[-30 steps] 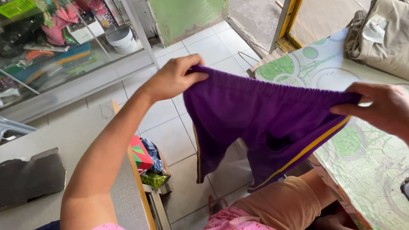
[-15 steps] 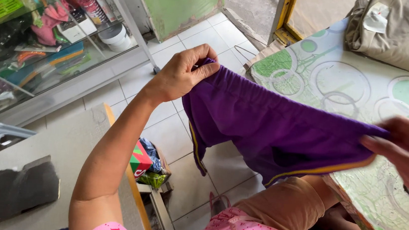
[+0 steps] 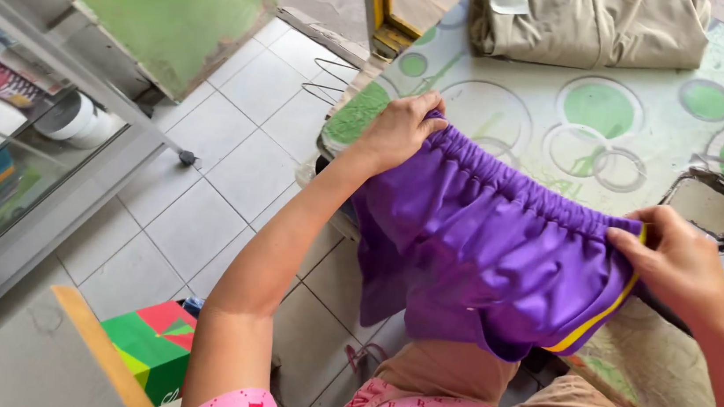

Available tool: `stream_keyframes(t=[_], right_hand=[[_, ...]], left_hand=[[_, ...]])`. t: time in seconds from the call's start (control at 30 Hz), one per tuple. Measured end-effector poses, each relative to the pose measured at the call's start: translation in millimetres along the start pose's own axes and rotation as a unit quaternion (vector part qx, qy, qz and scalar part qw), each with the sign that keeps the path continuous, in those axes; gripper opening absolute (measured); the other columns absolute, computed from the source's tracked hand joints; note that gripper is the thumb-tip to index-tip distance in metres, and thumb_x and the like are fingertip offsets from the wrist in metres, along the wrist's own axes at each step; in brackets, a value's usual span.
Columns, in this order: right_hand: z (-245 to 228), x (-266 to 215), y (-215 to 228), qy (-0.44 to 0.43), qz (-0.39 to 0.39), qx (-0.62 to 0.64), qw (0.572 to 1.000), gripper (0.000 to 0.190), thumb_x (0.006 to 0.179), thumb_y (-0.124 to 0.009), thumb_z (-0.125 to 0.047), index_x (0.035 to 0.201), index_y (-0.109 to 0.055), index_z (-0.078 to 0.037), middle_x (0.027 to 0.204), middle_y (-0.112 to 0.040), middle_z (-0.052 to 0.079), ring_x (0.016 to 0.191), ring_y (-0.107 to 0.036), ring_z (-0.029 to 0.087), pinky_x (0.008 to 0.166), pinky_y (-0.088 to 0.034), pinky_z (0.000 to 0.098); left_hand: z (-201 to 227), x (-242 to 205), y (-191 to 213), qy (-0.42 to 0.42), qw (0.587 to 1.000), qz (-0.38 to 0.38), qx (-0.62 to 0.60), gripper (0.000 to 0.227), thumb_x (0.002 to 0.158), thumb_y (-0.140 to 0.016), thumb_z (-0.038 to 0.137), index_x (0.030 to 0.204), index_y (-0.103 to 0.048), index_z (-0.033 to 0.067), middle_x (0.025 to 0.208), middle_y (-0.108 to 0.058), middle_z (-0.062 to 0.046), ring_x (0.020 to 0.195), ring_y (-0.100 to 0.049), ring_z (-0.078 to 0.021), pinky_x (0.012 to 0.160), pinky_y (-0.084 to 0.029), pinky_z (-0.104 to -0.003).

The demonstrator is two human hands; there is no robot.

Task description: Folding purple shorts and placing them into a plastic bag before writing on a label

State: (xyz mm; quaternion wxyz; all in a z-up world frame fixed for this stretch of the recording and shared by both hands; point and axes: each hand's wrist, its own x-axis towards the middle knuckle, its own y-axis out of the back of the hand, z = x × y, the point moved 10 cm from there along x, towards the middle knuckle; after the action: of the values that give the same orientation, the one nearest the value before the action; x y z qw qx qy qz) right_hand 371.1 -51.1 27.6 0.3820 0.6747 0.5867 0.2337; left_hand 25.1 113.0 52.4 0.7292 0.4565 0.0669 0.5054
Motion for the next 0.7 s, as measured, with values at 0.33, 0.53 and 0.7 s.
stream_keyframes(t=[0.33,0.53,0.7], right_hand=[[-127.2,-57.4,-33.8,0.445,0.043,-0.116,0.887,0.073,0.091,-0.065,-0.017,0.158,-0.038,-0.008,0.163,-0.038,0.028,0.151,-0.039,0.042,0.127,-0.029,0.05],[-112.6,-64.2,-59.5,0.448,0.044,-0.231,0.863,0.067,0.099,-0.048,-0.042,0.154,-0.042,-0.004,0.157,-0.05,0.018,0.147,-0.046,0.032,0.126,-0.032,0.045],[-115.3,-67.4,-56.9,0.452,0.061,-0.218,0.863,0.065,0.101,-0.049,-0.039,0.154,-0.042,-0.003,0.157,-0.05,0.019,0.147,-0.047,0.032,0.125,-0.034,0.0457]], left_hand=[[10.7,-15.9,-6.7,-0.045,0.992,0.051,0.103,0.028,0.096,-0.074,0.025,0.113,-0.057,0.0107,0.099,-0.062,-0.011,0.093,-0.062,-0.0334,0.081,-0.053,-0.045],[25.7,-24.1,13.7,-0.061,0.952,0.103,0.281,0.047,0.085,-0.087,0.032,0.119,-0.066,0.0074,0.106,-0.063,-0.011,0.099,-0.056,-0.0275,0.086,-0.05,-0.037],[87.5,-44.5,8.1,-0.122,0.987,0.091,0.047,0.02,0.093,-0.071,-0.007,0.111,-0.066,-0.0027,0.1,-0.064,-0.013,0.094,-0.063,-0.0263,0.091,-0.058,-0.035]])
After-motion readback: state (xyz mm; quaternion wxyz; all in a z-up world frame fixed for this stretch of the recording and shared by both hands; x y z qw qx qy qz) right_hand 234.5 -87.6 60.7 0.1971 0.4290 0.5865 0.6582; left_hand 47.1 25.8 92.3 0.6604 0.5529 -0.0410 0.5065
